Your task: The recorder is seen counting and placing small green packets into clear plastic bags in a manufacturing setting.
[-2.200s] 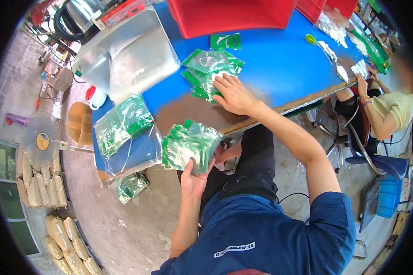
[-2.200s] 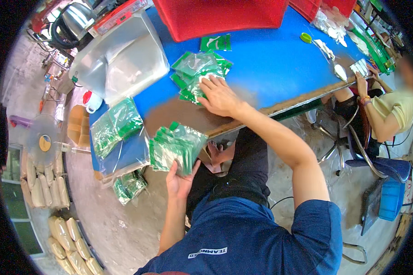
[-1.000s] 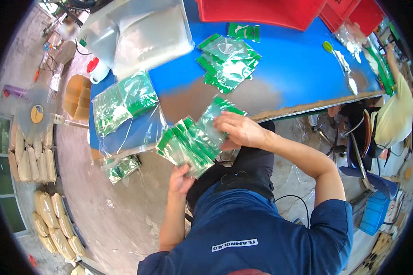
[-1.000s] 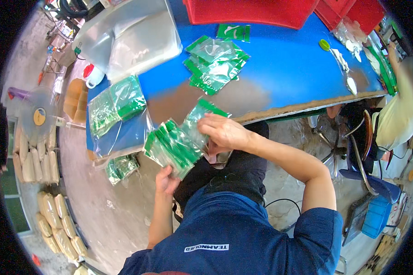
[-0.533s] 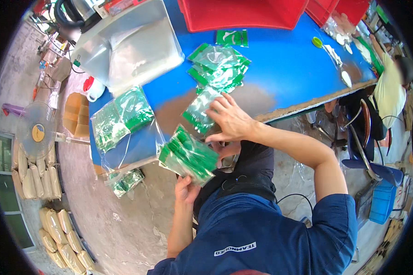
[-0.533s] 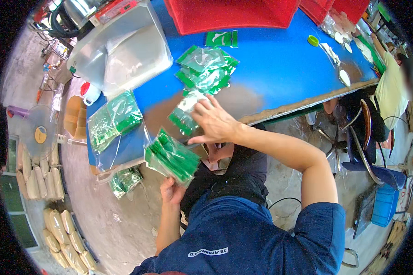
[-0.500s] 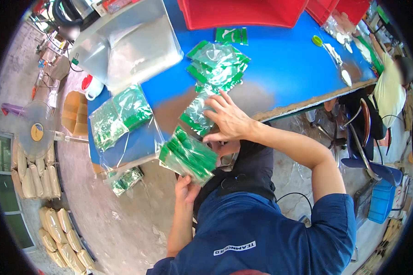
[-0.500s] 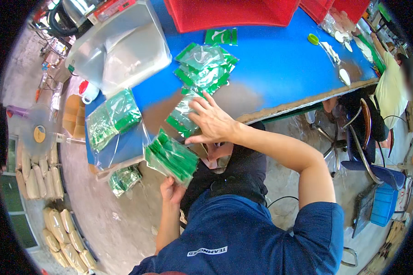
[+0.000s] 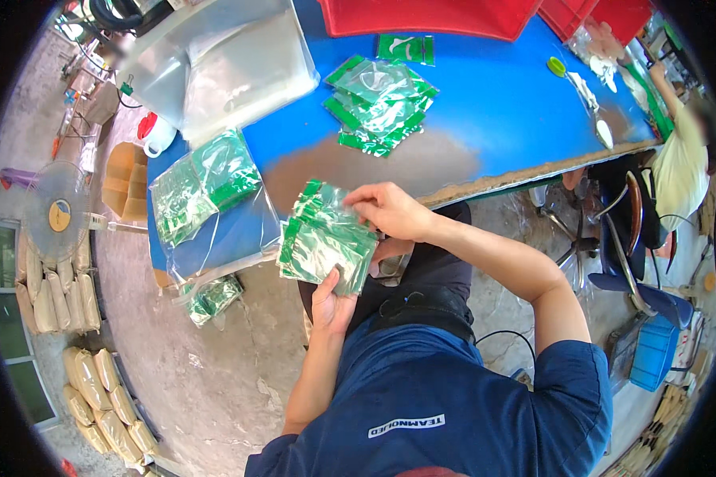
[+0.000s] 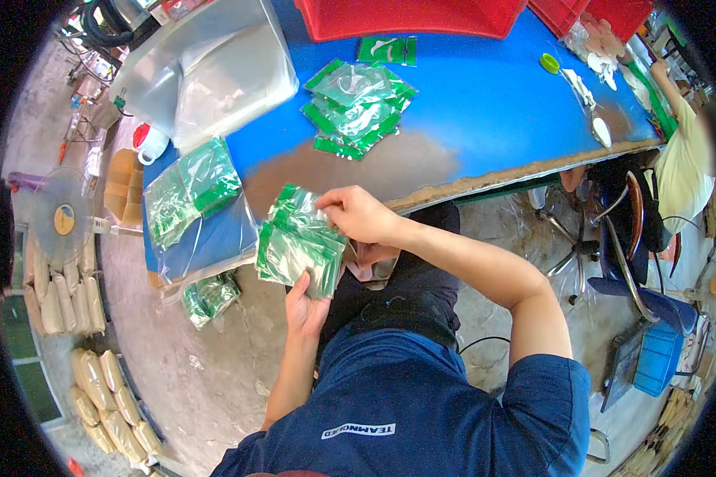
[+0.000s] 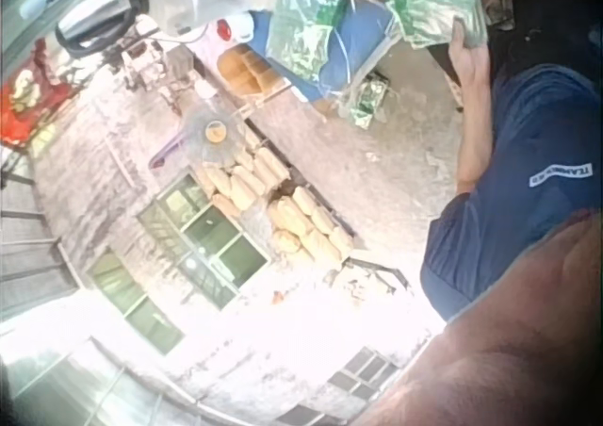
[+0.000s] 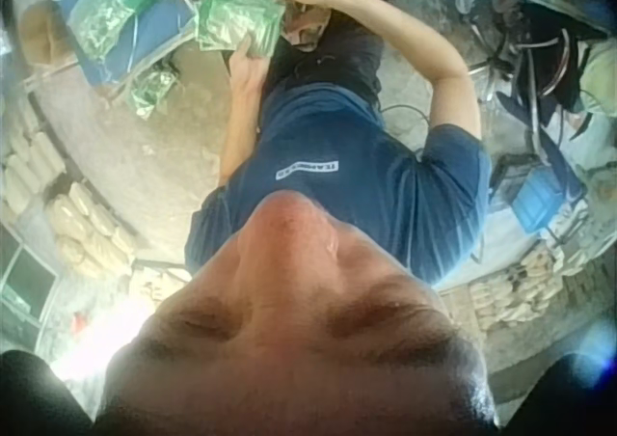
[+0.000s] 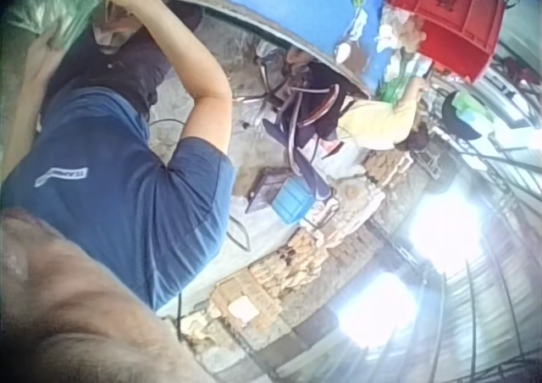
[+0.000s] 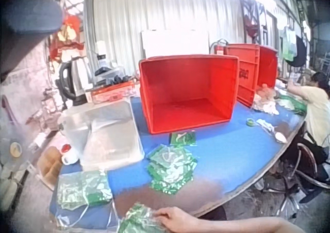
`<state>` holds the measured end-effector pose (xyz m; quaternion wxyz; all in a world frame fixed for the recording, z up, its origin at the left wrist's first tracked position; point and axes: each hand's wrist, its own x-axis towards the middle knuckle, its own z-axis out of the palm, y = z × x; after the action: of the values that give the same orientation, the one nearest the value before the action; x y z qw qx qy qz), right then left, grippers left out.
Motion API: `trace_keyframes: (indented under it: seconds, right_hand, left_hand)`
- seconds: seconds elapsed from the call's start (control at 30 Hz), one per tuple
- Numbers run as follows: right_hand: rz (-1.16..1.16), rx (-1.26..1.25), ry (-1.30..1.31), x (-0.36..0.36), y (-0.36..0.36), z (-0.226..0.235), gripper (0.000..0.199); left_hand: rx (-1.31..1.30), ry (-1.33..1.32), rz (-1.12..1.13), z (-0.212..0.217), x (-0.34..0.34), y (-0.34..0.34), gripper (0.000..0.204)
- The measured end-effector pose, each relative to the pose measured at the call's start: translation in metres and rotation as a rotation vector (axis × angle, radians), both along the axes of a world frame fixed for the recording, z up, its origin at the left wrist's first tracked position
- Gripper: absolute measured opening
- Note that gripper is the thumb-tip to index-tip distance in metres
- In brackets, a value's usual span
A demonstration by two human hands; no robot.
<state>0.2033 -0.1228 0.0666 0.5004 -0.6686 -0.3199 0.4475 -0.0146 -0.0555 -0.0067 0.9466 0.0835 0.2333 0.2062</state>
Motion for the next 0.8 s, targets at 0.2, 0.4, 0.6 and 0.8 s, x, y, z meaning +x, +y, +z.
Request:
trace_keyframes:
  seconds: [0.2, 0.4, 0.6, 0.8]
  right_hand:
    - [-0.234, 0.014, -0.829, 0.065, 0.001, 0.0, 0.05]
    - [0.125, -0.12, -1.231, 0.014, -0.01, 0.009, 0.068]
    - [-0.068, 0.223, -1.532, 0.067, -0.004, -0.026, 0.059]
    - [0.233, 0.1, -1.18, 0.052, -0.003, 0.0, 0.055]
  left_hand:
    - [0.208, 0.066, -0.02, 0.004, -0.003, 0.001, 0.059]
    - [0.28, 0.174, -0.102, -0.007, -0.03, 0.008, 0.059]
    - [0.181, 0.105, -0.158, -0.017, -0.041, 0.017, 0.066]
    - [-0.018, -0.123, -0.159, -0.025, -0.033, 0.015, 0.07]
